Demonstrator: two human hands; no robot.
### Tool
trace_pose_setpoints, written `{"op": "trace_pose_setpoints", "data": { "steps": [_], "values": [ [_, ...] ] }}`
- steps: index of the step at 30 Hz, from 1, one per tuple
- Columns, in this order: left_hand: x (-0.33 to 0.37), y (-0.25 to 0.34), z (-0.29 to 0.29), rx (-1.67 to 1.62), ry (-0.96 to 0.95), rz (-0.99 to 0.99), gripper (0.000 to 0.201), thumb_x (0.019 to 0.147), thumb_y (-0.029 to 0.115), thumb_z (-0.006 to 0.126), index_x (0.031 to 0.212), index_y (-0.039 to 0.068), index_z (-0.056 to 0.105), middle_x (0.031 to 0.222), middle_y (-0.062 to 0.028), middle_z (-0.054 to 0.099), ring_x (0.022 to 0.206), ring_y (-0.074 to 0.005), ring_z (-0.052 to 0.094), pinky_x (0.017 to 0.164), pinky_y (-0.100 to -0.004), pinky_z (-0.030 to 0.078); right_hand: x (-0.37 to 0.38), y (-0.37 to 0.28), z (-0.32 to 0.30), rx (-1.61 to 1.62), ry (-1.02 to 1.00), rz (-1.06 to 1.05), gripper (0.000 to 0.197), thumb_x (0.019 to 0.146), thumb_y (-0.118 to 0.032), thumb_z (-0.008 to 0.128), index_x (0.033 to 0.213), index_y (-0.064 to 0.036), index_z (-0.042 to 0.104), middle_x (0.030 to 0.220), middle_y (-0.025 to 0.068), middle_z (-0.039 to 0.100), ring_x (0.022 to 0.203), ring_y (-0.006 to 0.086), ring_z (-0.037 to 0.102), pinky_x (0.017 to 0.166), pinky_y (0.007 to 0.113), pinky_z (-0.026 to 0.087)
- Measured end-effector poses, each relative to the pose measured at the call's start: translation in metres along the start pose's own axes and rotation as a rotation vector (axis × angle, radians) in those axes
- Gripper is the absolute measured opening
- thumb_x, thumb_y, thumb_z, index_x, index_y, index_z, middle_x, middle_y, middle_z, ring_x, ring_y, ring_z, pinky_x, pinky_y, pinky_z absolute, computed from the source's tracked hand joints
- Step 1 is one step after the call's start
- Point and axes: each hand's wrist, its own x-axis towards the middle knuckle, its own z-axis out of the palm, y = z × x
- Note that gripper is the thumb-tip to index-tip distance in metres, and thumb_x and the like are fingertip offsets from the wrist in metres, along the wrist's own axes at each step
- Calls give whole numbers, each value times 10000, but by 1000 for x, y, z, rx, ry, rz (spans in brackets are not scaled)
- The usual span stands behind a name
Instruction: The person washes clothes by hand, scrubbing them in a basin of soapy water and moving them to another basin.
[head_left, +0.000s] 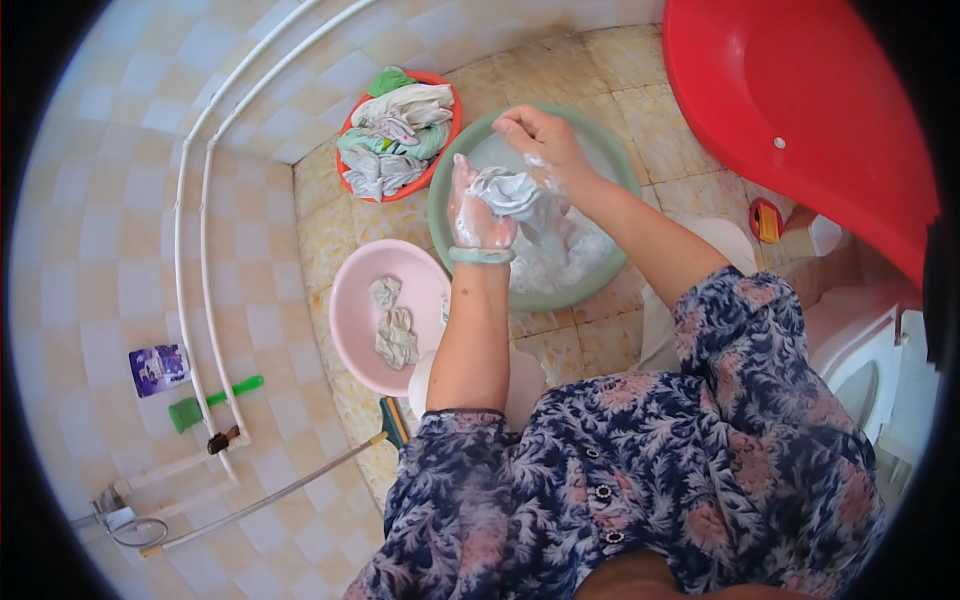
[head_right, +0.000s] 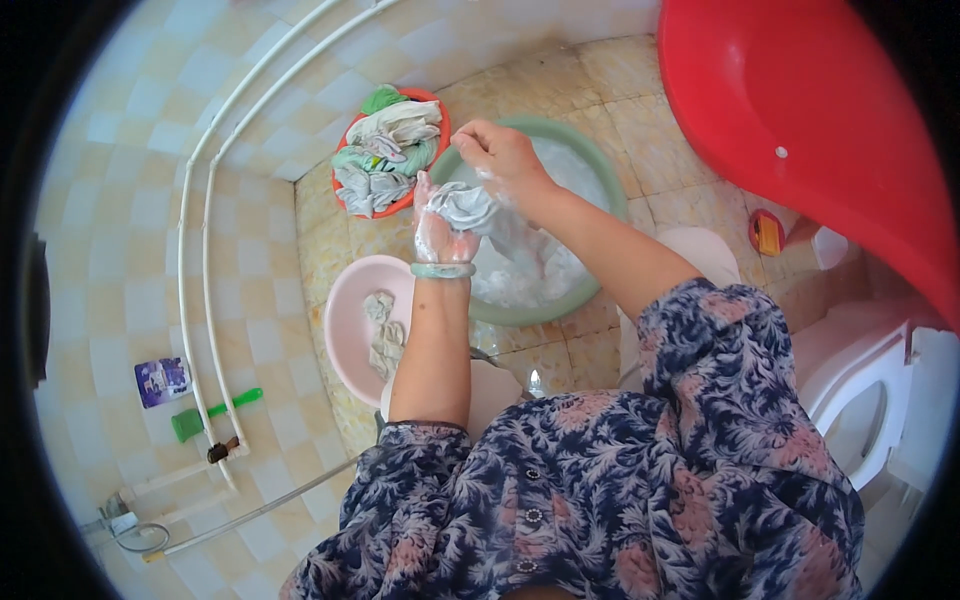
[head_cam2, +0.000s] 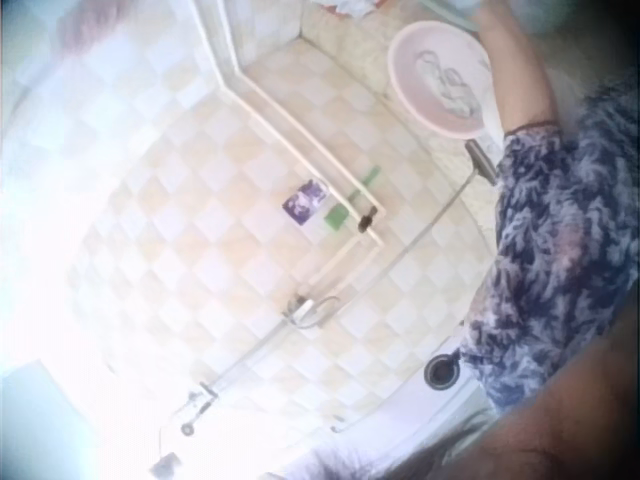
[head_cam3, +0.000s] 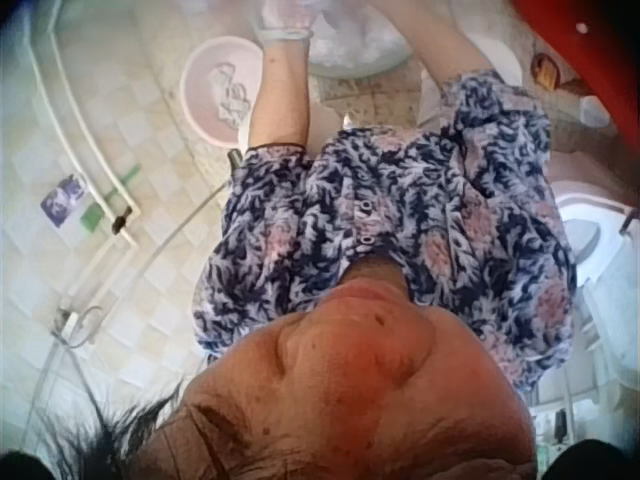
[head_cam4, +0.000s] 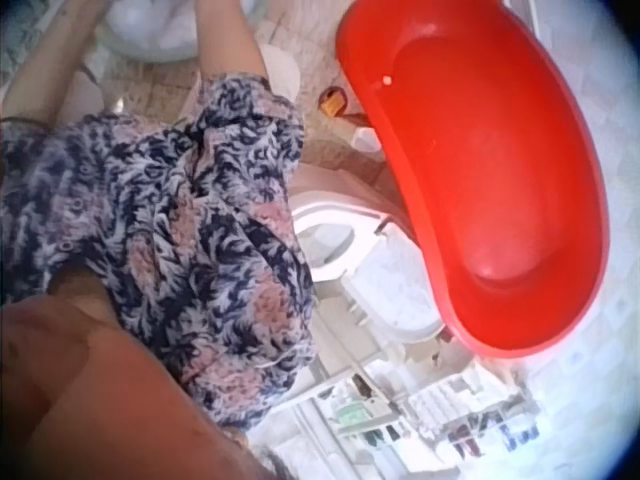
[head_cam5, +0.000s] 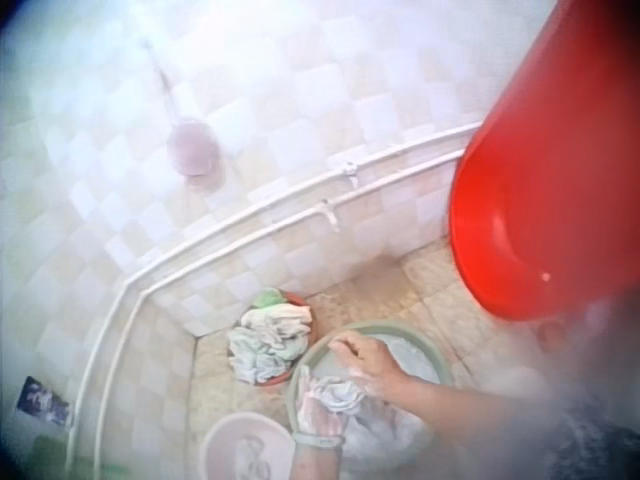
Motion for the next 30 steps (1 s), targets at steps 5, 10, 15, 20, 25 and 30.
{"op": "trace_pose_setpoints", "data": {
  "steps": [5,10,15,20,25,30],
  "values": [
    [3,-4,26,139,297,98,511,885,466,422,1165,39,432,1093,-160,523,983,-291,545,847,-409,460,-19,-6,-1,187,-292,47,118,861,-110,535,895,-4,576,762,-15,559,682,39,484,611,202,408],
    [-4,-6,65,123,401,167,381,898,457,426,786,93,429,718,-39,470,684,-162,517,616,-318,476,-16,3,-15,66,-437,84,105,846,-102,556,872,-4,583,777,-3,577,706,51,502,642,210,419],
    [-2,2,38,155,392,216,364,880,455,465,883,92,440,778,-57,491,727,-193,531,647,-343,473,-21,-12,-12,-50,-583,68,108,818,-109,593,850,-6,587,790,-2,593,720,65,518,677,241,434],
    [1,2,37,251,482,235,352,862,468,493,896,120,448,756,-38,501,679,-181,533,597,-332,468,-32,-23,-11,-454,-514,-284,143,745,-145,590,821,-24,597,803,122,618,745,235,599,661,324,458],
    [0,2,41,207,410,291,334,865,461,496,808,139,427,688,-3,464,631,-142,506,553,-306,450,-32,-22,-10,-449,-439,-269,127,739,-131,567,817,-32,580,776,139,598,715,288,580,634,354,456],
    [-2,-4,58,317,495,285,360,884,433,478,729,111,434,659,-9,441,602,-125,474,549,-285,430,-23,-8,-14,-371,-301,-193,122,758,-121,550,847,-40,571,754,136,593,677,254,579,610,337,454]
  ]
}}
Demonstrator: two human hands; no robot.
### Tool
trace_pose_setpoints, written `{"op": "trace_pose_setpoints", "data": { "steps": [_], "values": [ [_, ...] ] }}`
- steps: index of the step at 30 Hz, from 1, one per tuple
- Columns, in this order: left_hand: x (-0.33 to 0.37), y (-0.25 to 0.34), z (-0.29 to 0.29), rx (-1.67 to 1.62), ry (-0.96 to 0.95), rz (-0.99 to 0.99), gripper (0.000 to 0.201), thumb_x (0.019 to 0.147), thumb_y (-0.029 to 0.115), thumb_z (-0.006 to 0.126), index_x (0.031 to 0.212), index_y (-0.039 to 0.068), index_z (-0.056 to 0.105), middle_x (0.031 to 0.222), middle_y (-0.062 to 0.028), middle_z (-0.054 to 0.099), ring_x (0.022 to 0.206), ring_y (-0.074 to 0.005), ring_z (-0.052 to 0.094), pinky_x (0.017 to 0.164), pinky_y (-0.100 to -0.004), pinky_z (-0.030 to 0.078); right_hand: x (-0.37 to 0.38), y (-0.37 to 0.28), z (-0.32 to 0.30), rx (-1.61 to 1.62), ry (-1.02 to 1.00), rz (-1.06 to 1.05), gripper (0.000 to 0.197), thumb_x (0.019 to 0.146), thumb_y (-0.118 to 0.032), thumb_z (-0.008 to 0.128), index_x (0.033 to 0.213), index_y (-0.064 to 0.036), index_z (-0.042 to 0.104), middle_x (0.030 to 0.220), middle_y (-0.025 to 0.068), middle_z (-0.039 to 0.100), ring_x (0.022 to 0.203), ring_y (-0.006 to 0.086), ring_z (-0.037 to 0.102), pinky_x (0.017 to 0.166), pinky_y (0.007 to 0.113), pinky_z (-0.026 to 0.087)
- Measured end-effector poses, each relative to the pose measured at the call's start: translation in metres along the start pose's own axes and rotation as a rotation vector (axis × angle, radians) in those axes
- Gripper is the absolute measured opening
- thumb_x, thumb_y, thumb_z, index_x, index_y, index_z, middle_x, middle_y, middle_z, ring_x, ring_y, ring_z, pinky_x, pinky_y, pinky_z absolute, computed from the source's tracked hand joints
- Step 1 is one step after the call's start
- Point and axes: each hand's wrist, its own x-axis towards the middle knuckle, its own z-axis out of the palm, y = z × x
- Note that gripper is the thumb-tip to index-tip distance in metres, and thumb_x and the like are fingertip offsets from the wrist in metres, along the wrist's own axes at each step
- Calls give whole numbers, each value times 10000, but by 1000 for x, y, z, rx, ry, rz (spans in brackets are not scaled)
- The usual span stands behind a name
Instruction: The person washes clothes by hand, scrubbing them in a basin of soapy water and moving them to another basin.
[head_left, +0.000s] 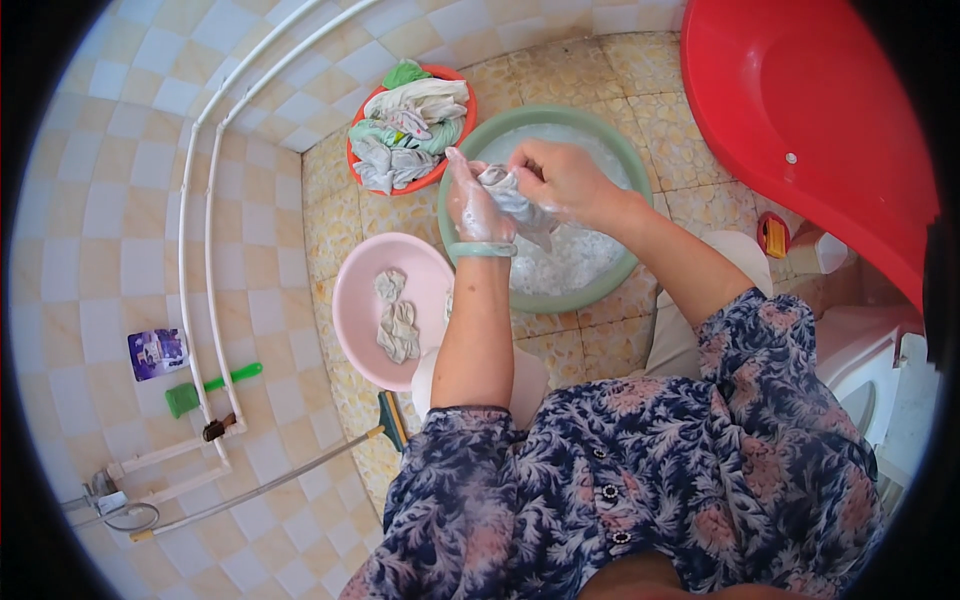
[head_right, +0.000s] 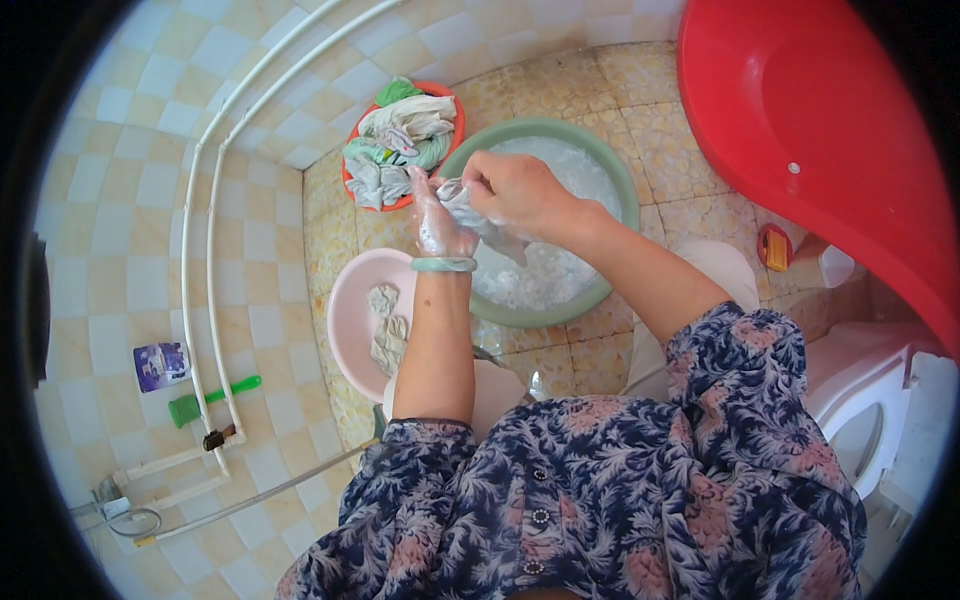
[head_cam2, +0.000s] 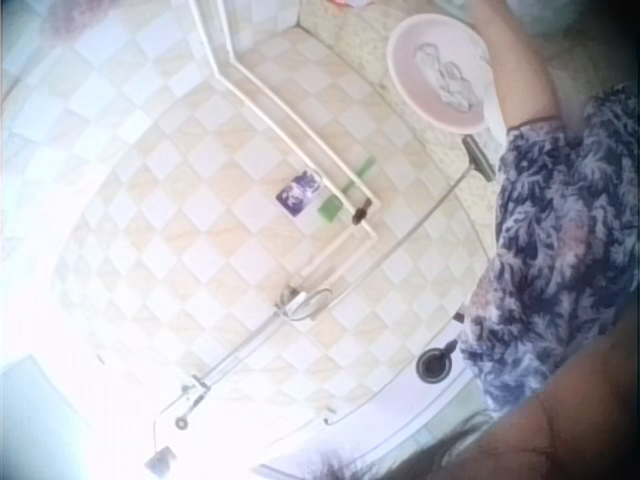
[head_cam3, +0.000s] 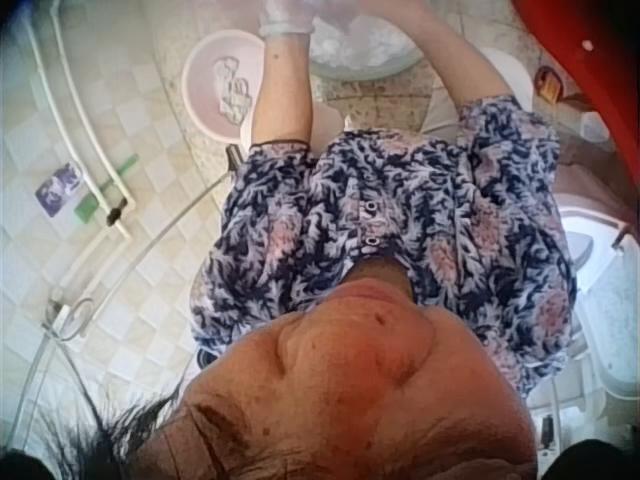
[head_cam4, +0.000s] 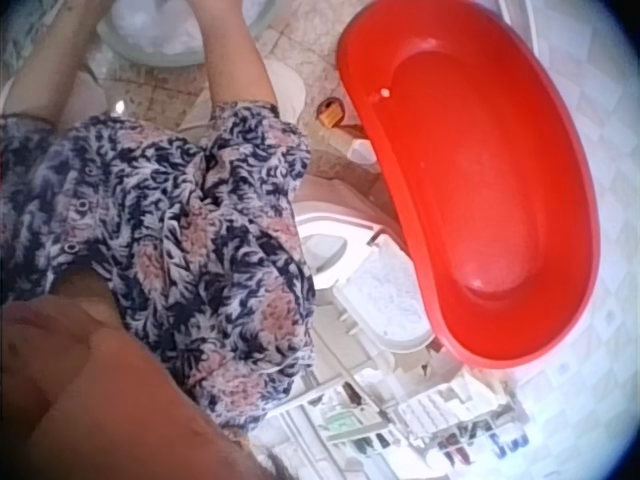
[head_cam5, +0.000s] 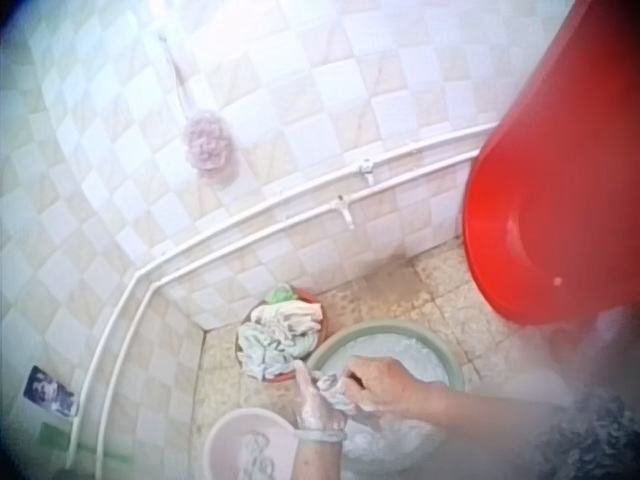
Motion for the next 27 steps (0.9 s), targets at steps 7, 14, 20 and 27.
{"op": "trace_pose_setpoints", "data": {
  "steps": [7,14,20,27],
  "values": [
    [-16,7,9,23,-313,-176,310,884,355,512,811,53,523,788,-45,570,746,-143,560,683,-282,472,10,7,-8,558,72,252,81,827,-80,497,862,-17,534,813,10,546,733,75,503,663,228,421],
    [-20,15,3,237,-519,-167,266,767,-20,594,1014,-3,498,922,-76,588,849,-154,582,762,-261,467,11,5,-19,726,82,287,71,826,-63,482,864,-29,533,805,6,534,752,67,497,688,223,411],
    [-20,9,7,415,-328,88,321,712,-93,513,1023,-17,488,926,-90,588,826,-139,580,763,-251,457,6,-3,-19,675,60,213,60,826,-58,481,859,-40,528,792,-3,527,721,63,490,646,220,401],
    [-23,11,7,300,-378,55,362,670,-142,438,1008,-23,492,918,-103,586,810,-150,576,738,-253,459,11,13,-19,664,113,261,64,832,-68,482,863,-40,529,790,2,533,707,64,491,628,225,404]
  ]
}}
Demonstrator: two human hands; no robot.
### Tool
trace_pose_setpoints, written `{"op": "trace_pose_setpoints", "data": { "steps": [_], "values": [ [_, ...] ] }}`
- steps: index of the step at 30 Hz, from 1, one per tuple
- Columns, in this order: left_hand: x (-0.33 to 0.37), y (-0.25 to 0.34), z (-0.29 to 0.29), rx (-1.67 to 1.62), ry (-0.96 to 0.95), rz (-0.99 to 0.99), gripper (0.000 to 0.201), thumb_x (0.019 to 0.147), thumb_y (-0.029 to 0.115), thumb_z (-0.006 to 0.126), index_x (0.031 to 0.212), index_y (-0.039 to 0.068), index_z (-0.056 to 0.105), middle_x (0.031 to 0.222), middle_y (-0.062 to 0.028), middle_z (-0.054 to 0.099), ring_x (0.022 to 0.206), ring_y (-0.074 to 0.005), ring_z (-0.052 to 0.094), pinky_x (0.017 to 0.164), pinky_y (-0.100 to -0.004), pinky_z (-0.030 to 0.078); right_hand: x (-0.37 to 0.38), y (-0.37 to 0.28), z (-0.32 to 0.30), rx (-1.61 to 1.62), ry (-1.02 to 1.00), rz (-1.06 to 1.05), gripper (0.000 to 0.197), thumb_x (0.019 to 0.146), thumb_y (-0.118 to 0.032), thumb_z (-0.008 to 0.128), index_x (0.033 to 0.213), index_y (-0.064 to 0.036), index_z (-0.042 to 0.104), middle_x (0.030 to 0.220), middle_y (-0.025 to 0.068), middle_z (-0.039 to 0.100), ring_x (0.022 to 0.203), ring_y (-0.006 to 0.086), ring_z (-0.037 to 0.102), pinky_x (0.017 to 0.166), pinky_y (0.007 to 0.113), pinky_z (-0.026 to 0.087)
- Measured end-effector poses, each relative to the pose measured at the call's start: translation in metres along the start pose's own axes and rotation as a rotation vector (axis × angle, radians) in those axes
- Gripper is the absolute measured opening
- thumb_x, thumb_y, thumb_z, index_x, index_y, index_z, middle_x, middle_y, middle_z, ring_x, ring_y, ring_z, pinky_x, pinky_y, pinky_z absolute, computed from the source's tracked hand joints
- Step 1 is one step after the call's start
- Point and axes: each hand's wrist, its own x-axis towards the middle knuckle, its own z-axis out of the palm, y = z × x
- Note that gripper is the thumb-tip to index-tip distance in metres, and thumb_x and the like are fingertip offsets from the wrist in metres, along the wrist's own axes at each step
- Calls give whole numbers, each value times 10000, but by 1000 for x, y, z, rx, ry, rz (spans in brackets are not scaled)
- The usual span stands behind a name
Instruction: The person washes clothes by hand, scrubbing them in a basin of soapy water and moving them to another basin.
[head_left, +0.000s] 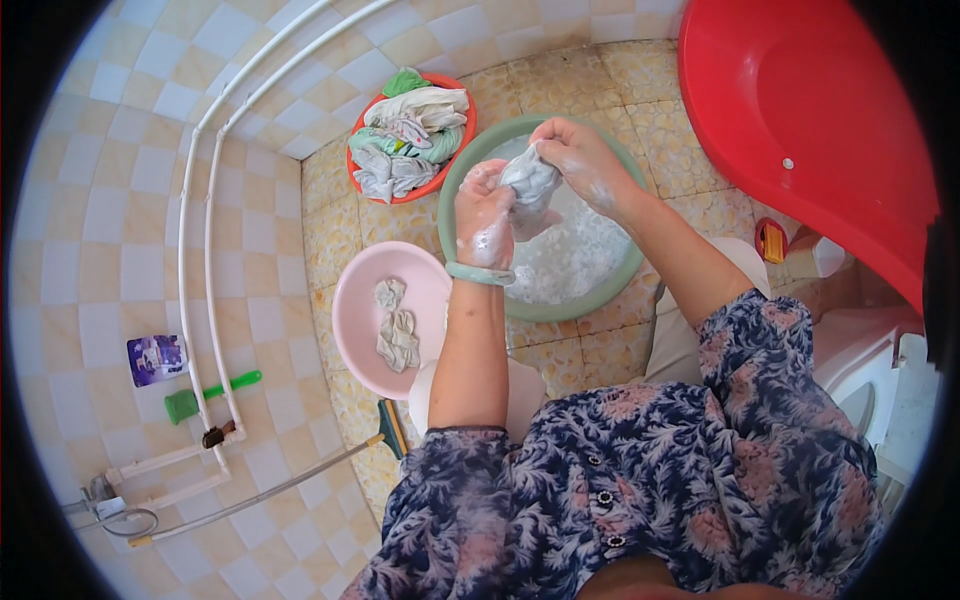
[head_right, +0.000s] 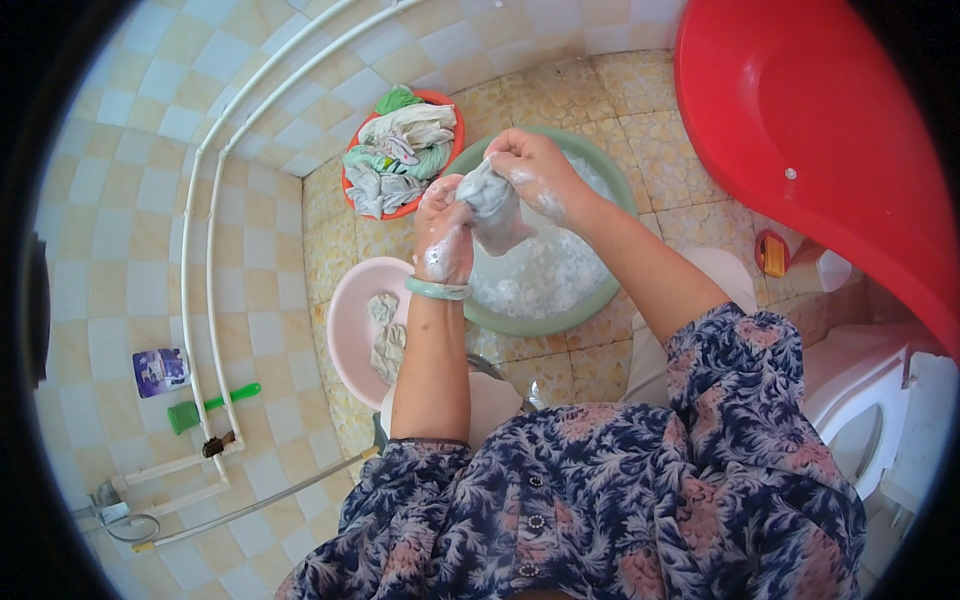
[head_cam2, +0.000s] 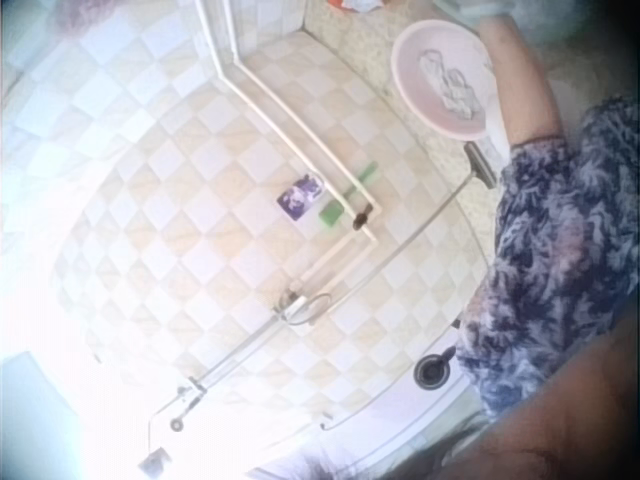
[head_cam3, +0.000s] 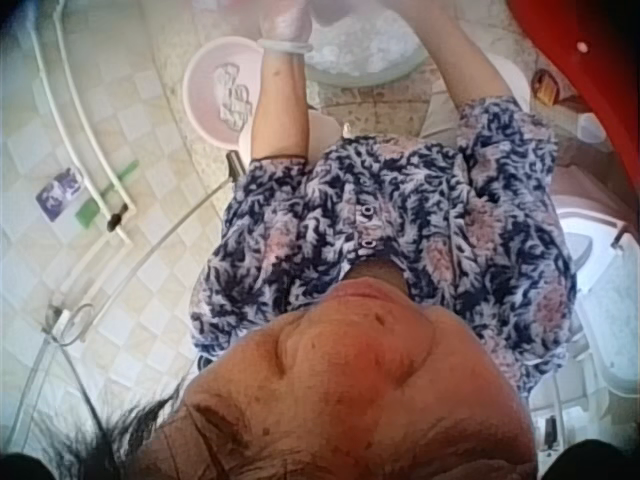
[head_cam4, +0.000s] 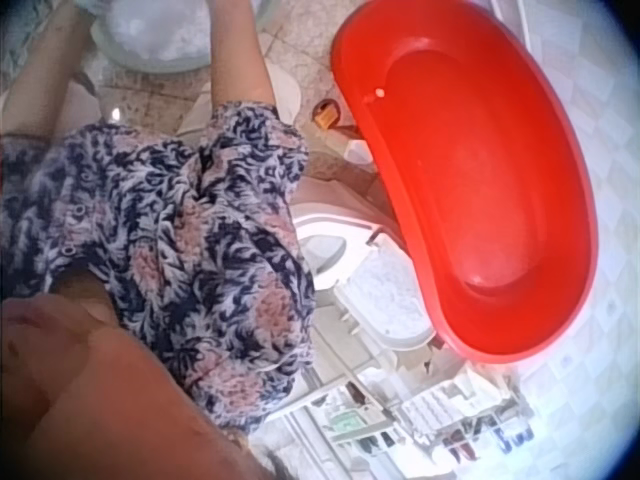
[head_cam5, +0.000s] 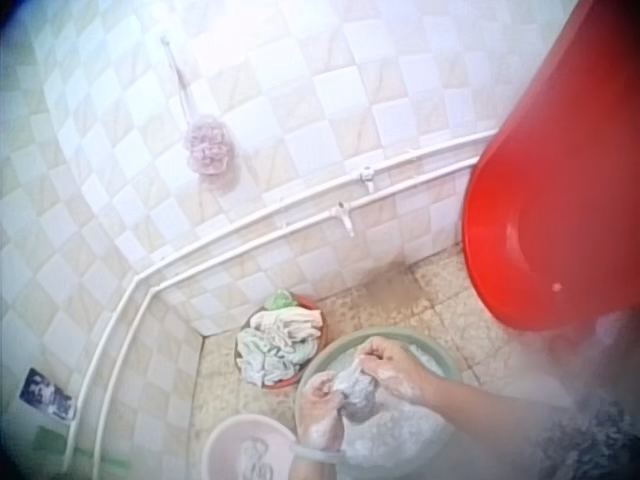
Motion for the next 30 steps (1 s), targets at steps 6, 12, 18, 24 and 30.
{"op": "trace_pose_setpoints", "data": {
  "steps": [6,12,18,24,30],
  "values": [
    [-3,5,-7,-199,-58,-64,368,689,-120,439,1039,-17,490,933,-97,581,830,-169,576,752,-256,462,-2,-6,12,-147,-47,-1,74,846,-67,473,875,-24,526,808,19,547,739,73,512,662,232,427],
    [-3,4,4,-178,-25,-119,202,823,35,515,1017,-19,513,894,-75,588,793,-151,576,728,-255,463,1,0,4,-253,-51,-54,66,868,-46,467,908,-12,507,811,22,542,743,69,509,670,224,428],
    [1,3,-2,-91,123,27,147,867,109,512,948,-12,529,833,-64,597,725,-125,572,668,-246,461,1,10,11,-194,6,-166,79,840,-46,504,904,-12,534,778,47,574,721,107,539,662,269,449],
    [3,3,-2,-141,85,80,116,889,108,483,932,4,512,852,-60,573,748,-117,553,685,-253,459,-2,5,14,-188,11,-184,72,842,-43,497,894,-16,538,798,53,585,730,119,547,669,281,452],
    [-3,3,6,-146,-4,39,96,897,100,477,948,19,490,876,-55,550,792,-112,539,735,-252,446,3,0,3,-393,69,-194,76,854,-42,499,921,-16,525,801,42,554,747,83,512,672,246,436]
  ]
}}
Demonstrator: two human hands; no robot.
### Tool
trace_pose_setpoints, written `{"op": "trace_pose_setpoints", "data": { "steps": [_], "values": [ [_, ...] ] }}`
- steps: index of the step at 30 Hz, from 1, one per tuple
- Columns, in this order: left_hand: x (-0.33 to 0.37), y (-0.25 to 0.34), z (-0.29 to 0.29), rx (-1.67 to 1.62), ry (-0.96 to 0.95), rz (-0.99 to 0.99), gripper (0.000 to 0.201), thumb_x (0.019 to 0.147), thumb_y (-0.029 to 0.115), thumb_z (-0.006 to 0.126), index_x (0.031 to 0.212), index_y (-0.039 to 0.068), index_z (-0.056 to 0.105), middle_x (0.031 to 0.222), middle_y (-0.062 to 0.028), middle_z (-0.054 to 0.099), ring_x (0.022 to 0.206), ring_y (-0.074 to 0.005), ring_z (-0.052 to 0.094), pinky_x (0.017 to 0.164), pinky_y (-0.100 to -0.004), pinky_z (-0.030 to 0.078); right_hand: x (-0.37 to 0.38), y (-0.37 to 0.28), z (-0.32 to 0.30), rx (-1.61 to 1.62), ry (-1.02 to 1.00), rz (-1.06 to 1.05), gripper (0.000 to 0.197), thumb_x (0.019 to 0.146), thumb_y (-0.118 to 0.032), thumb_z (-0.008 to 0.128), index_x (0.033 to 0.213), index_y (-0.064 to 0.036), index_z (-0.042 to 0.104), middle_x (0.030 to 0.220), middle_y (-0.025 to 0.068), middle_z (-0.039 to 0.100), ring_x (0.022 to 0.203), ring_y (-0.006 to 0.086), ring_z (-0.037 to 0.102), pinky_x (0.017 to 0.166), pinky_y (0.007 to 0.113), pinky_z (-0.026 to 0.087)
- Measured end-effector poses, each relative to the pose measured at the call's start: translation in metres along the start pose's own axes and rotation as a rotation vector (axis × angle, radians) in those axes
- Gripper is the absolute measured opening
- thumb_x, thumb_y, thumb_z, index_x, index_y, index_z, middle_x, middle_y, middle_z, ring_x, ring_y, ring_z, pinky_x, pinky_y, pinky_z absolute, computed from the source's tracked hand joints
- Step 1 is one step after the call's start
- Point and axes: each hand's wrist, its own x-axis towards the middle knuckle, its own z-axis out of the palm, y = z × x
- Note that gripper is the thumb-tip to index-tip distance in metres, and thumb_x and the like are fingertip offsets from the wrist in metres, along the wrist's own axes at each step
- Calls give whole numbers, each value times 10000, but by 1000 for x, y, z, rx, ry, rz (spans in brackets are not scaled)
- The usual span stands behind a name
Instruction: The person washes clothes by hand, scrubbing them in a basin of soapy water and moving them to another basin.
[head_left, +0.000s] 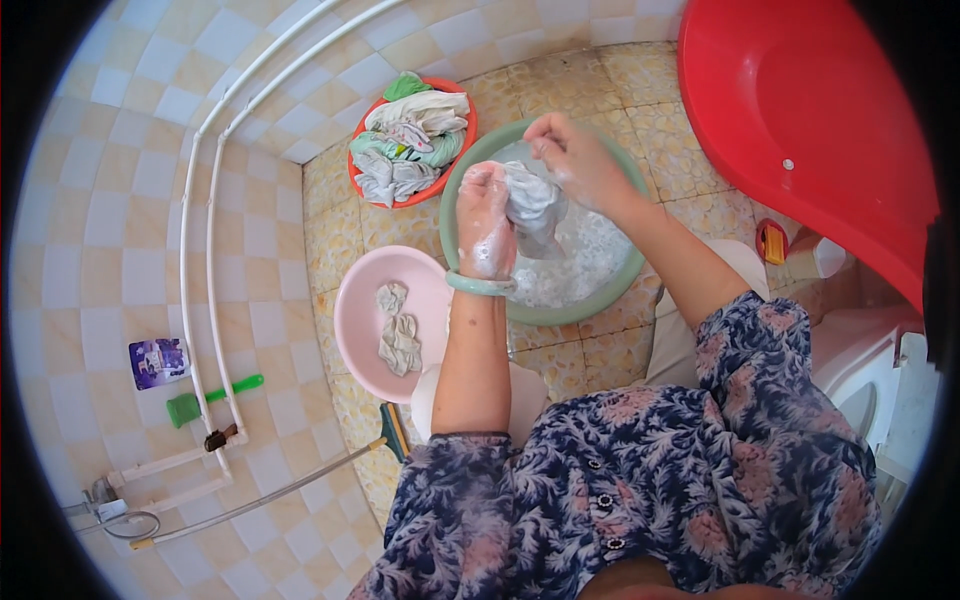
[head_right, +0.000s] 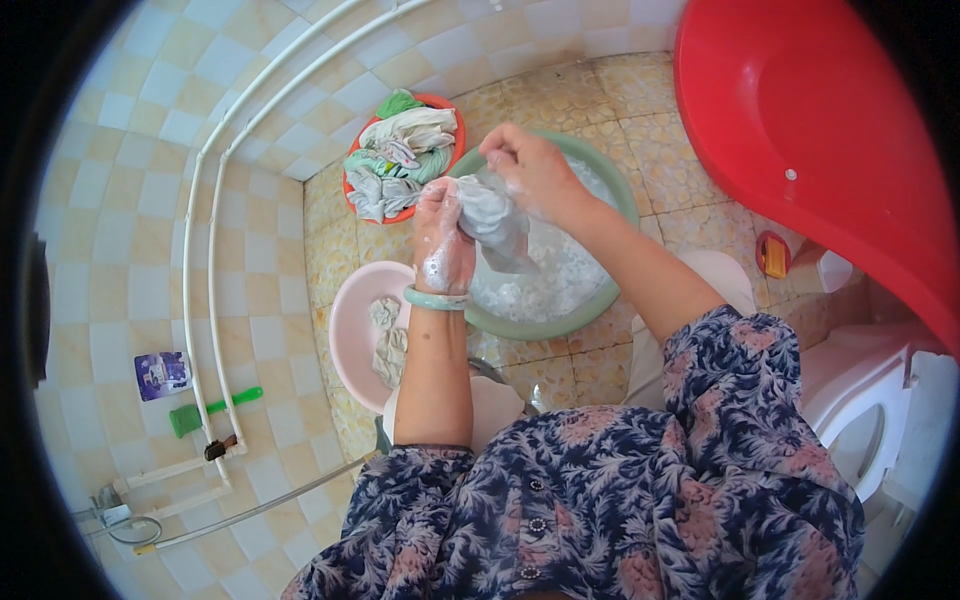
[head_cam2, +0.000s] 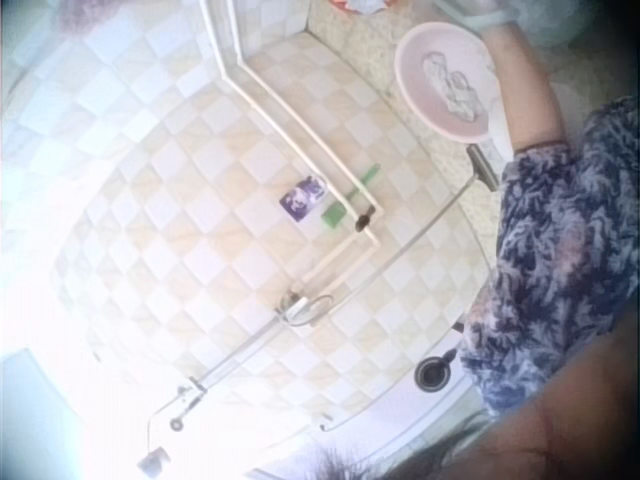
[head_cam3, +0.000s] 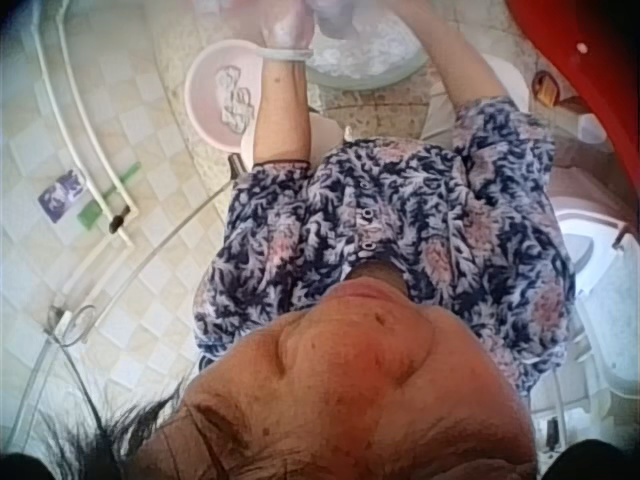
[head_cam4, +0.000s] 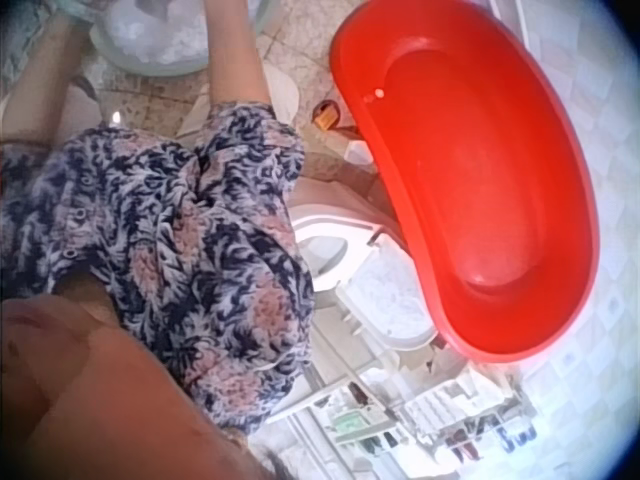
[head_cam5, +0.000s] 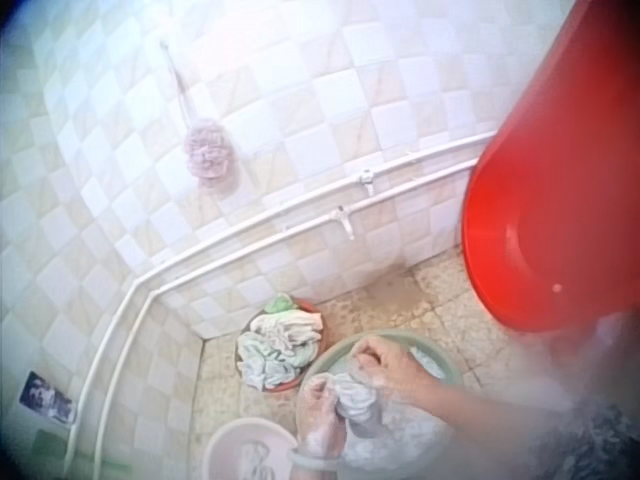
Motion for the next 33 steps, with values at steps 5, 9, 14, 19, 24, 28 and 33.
{"op": "trace_pose_setpoints", "data": {
  "steps": [5,9,14,19,24,28,33],
  "values": [
    [4,5,-9,1,10,88,86,889,93,497,941,25,493,866,-49,553,773,-105,537,728,-249,444,-2,-8,-9,195,-132,59,42,826,-37,540,845,-3,556,755,13,562,692,67,512,620,228,429],
    [3,6,-9,21,-50,92,94,872,83,525,947,30,506,870,-45,567,787,-108,542,741,-245,441,-3,-4,-8,183,-240,82,41,818,-37,558,830,2,563,740,4,560,687,66,519,615,220,431],
    [7,4,-14,79,3,150,98,862,84,544,943,34,522,872,-42,580,791,-113,551,748,-242,441,-8,-9,-2,239,-285,126,53,817,-30,551,857,0,570,754,19,574,697,73,530,621,214,433],
    [5,2,-10,131,16,147,85,866,78,528,928,19,518,861,-50,575,783,-95,536,715,-235,434,-11,-3,3,130,-201,73,56,812,-39,554,842,5,570,728,18,573,667,75,528,600,216,431],
    [5,1,-15,183,37,176,86,873,81,516,933,19,517,867,-50,571,792,-95,535,716,-236,436,-11,-17,-6,-126,-153,89,67,799,-54,547,797,9,571,704,1,557,621,69,503,572,228,418],
    [1,3,-7,52,-36,70,102,884,93,504,956,21,506,881,-47,564,797,-100,533,733,-246,436,1,-14,-19,-47,-22,83,103,800,-88,522,771,-1,568,721,5,556,657,71,498,597,241,414],
    [0,2,-4,37,-38,60,121,888,108,507,977,27,495,903,-42,553,818,-105,530,752,-254,435,1,-7,-15,566,-103,264,90,808,-101,494,775,-38,550,783,1,547,715,84,498,640,246,411]
  ]
}}
